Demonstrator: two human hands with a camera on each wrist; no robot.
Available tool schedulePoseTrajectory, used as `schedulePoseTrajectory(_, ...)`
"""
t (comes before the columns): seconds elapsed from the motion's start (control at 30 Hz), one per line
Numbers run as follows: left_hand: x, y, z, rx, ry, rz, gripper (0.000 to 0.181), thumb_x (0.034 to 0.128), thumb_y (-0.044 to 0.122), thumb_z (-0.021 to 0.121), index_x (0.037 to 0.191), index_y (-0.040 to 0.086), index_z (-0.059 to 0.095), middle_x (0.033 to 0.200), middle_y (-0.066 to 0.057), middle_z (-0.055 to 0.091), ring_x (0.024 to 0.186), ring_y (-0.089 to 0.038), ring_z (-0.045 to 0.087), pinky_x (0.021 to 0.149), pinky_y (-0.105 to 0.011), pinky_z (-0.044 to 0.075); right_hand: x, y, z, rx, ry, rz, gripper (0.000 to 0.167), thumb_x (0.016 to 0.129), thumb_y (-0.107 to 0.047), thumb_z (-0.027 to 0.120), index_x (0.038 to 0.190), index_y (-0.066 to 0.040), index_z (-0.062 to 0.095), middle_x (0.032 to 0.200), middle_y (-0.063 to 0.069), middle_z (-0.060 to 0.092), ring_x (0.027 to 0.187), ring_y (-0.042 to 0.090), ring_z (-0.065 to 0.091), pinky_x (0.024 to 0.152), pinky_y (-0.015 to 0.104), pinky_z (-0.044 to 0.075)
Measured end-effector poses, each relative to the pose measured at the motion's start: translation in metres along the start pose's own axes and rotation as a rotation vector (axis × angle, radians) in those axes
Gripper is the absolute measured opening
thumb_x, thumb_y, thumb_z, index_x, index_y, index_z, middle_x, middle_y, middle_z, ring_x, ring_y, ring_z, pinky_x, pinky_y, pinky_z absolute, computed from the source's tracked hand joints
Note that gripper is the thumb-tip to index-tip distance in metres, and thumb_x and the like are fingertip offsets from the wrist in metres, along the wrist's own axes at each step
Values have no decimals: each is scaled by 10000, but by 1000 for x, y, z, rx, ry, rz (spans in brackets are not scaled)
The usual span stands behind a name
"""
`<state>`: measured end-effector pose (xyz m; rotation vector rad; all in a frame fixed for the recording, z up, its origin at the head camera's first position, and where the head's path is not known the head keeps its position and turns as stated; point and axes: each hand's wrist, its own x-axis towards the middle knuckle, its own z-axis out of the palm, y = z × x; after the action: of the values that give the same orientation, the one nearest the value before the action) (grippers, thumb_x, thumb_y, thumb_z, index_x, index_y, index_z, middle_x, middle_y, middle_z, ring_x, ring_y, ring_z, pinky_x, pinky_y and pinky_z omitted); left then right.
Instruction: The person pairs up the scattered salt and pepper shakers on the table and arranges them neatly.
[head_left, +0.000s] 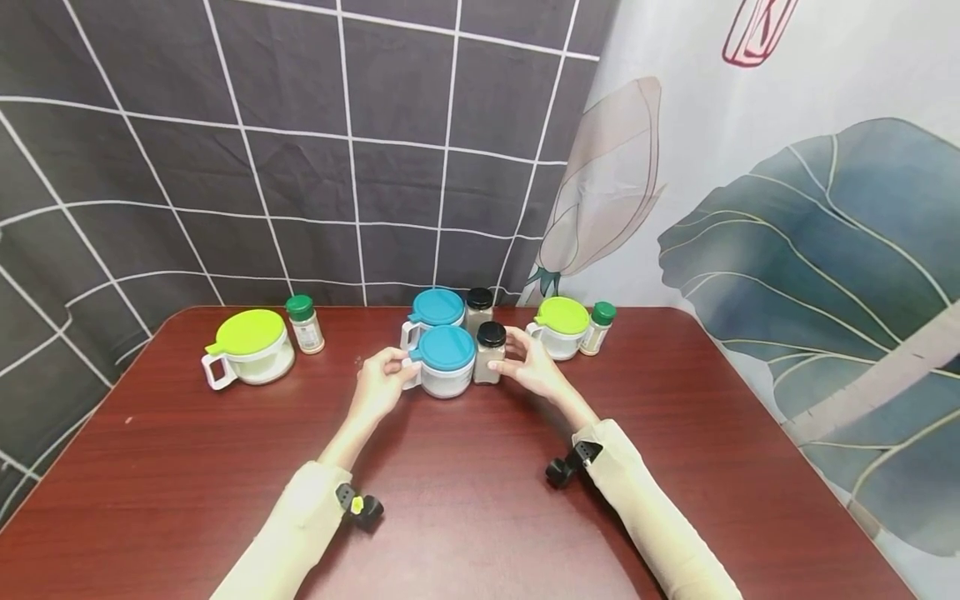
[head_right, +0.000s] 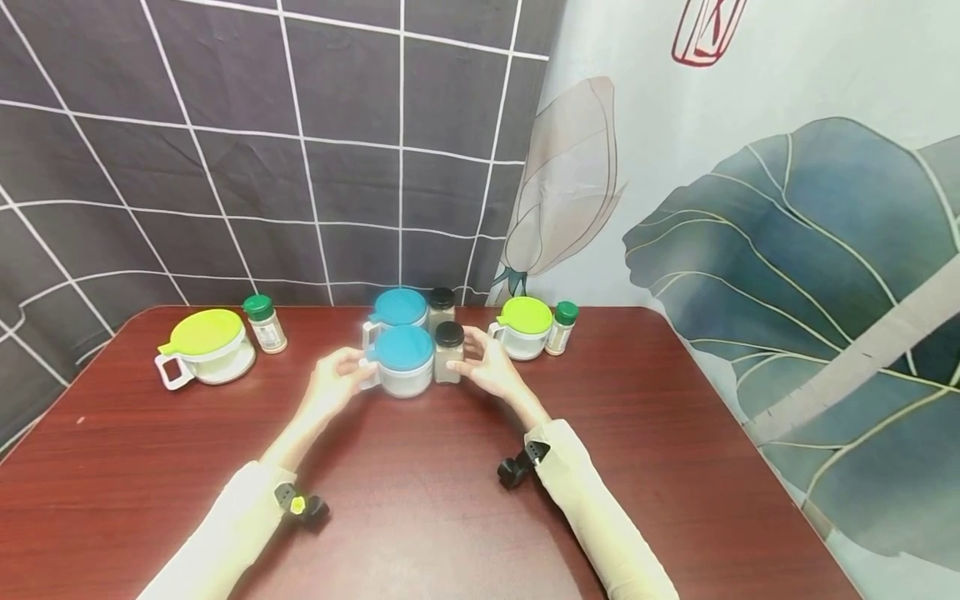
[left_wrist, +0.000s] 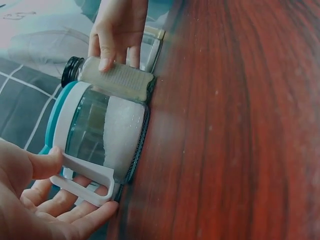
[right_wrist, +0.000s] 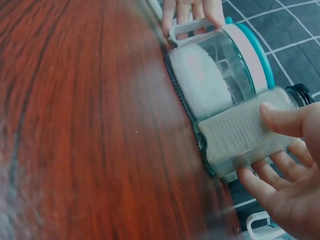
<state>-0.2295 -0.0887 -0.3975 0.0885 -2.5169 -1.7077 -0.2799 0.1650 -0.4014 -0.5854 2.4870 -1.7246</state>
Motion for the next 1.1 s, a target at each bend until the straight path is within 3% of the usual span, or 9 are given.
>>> schedulePoseTrajectory(0.2, 1, 2, -3, 47, -34, -15, 318, 893, 137, 659, 1163, -22, 608, 1162, -252, 658, 1102, -367, 635, 943, -474, 511, -1, 0, 0, 23, -1, 7, 553, 829, 30, 683, 1333, 38, 457, 1296, 280, 552, 1190, 401, 548, 1014, 498, 456)
schedulePoseTrajectory(0.57, 1, 4, -10, 92, -122, -22, 411, 923, 176, 615, 1268, -37, 552, 1242, -260, 613, 1177, -373, 588, 1001, -482, 469, -4, -8, 0, -7, 70, 0, 613, 834, 4, 692, 1389, -5, 432, 1322, 269, 532, 1181, 406, 546, 1039, 503, 430)
schedulePoseTrajectory(0.8, -3, 6, -15, 53, -134, -10, 415, 941, 160, 585, 1318, -6, 534, 1272, -242, 603, 1202, -357, 575, 1025, -470, 453, -5, -18, -4, -16, 95, -41, 608, 825, 3, 702, 1382, -9, 458, 1307, 260, 552, 1189, 399, 537, 1029, 538, 430)
schedulePoseTrajectory(1.1, -13, 7, -24, 70, -123, 73, 441, 952, 183, 585, 1351, 18, 498, 1283, -208, 609, 1187, -351, 589, 1010, -466, 465, -19, -32, -5, -122, 155, -113, 554, 818, 6, 704, 1332, 3, 498, 1284, 232, 573, 1216, 396, 514, 1016, 564, 423)
